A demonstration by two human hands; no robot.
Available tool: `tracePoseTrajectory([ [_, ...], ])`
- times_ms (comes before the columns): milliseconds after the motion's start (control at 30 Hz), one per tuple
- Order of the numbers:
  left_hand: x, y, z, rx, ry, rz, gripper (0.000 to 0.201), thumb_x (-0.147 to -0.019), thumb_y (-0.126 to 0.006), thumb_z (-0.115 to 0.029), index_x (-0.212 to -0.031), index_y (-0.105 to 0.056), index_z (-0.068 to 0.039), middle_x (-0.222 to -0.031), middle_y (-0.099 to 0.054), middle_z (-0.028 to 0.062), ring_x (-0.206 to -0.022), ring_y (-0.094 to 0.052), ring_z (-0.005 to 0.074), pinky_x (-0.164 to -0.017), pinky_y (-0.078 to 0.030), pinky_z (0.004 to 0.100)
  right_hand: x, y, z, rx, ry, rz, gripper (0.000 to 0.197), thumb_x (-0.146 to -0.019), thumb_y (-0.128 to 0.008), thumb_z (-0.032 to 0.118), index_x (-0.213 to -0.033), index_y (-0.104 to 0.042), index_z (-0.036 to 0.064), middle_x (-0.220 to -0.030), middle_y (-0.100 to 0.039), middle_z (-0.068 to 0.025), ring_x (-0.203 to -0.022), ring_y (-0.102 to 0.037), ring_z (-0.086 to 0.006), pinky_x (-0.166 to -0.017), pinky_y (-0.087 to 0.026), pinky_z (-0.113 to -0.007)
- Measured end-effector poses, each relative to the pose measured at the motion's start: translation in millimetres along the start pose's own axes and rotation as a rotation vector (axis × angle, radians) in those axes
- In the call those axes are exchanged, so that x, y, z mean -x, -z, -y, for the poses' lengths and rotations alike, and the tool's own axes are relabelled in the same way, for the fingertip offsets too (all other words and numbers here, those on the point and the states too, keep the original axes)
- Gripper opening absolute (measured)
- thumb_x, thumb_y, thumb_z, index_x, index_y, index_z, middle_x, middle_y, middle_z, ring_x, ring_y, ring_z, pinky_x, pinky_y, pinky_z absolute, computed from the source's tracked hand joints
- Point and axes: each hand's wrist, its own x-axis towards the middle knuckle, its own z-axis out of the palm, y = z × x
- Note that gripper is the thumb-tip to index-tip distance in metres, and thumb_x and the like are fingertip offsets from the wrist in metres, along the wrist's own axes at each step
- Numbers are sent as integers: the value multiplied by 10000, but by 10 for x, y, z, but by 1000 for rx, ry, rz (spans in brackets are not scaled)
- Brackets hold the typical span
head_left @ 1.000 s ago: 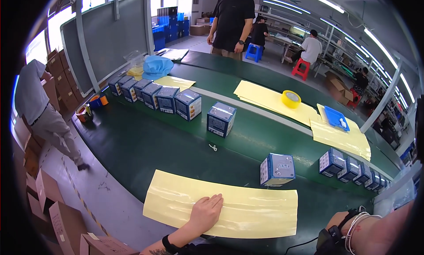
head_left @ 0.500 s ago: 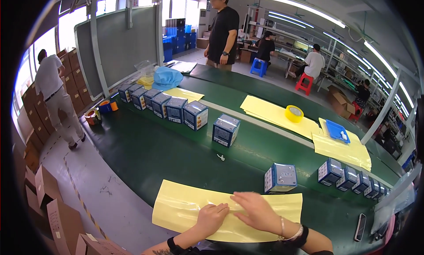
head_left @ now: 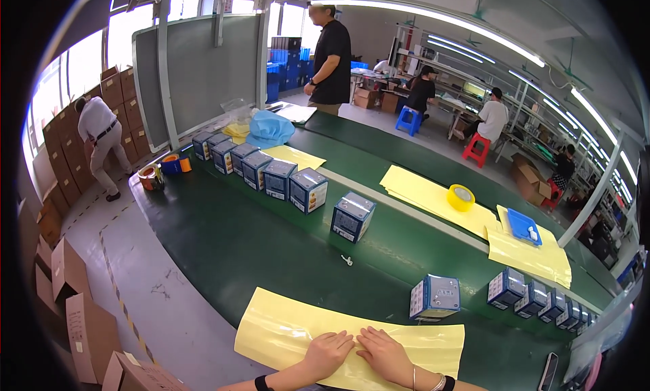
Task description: The person peels a sticker from a backing sheet, applies it to a box, and moves the box aside, repeating this process for several boxes.
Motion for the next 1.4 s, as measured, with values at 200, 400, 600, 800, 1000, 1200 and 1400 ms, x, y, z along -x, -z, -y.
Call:
tracePoseTrajectory([
  [200, -55, 16, -101, 54, 29, 54, 151, -763, -676, -117, -896, -671, -47, -959, -698, 72, -909, -680, 206, -757, -538, 321, 96, 61, -25, 26, -4, -32, 349, -863, -612, 263, -1108, -607, 15, -1205, -595, -145, -1162, -542, -277, -991, -424, -398],
  [400, -255, -24, -63, 10, -54, 149, 228, -718, -727, -109, -930, -680, -40, -993, -690, 65, -919, -675, 233, -785, -533, 336, 208, 59, -73, 11, -56, -47, 326, -849, -608, 230, -1089, -607, 10, -1165, -610, -131, -1135, -560, -268, -963, -445, -393],
  [600, -279, -31, -104, 97, -136, 188, 181, -707, -733, -80, -880, -692, -46, -959, -697, 55, -936, -673, 245, -809, -534, 363, 342, 84, -7, 20, -72, -58, 317, -786, -594, 148, -1064, -606, -4, -1137, -618, -139, -1115, -574, -271, -948, -457, -390],
  [800, -224, -11, -96, 182, -101, 176, 169, -675, -740, -26, -836, -698, -54, -908, -704, 46, -919, -681, 247, -829, -542, 385, 312, -17, 38, 38, -84, -32, 309, -776, -565, 122, -1032, -608, -46, -1124, -619, -186, -1116, -574, -306, -959, -452, -395],
  [1000, -219, -4, -110, 175, -88, 236, 140, -695, -725, -16, -825, -677, -33, -902, -690, 61, -898, -683, 263, -830, -545, 397, 307, 156, 45, 137, -33, -13, 323, -814, -572, 177, -1054, -617, -34, -1139, -617, -183, -1107, -574, -312, -956, -454, -409],
  [1200, -353, 1, -189, 131, -108, 329, 109, -736, -705, -11, -828, -647, -17, -889, -665, 79, -896, -674, 274, -845, -539, 418, 324, 258, -22, -6, -102, -9, 335, -792, -550, 170, -1027, -609, -61, -1116, -616, -202, -1096, -570, -341, -951, -452, -432],
  [1400, -414, 221, -252, 364, 180, 373, 125, -724, -661, 52, -822, -604, 0, -864, -635, 127, -861, -640, 309, -825, -521, 412, 344, 364, -113, 3, -113, 18, 307, -768, -564, 155, -981, -621, -59, -1064, -630, -189, -1061, -583, -326, -937, -456, -431],
])
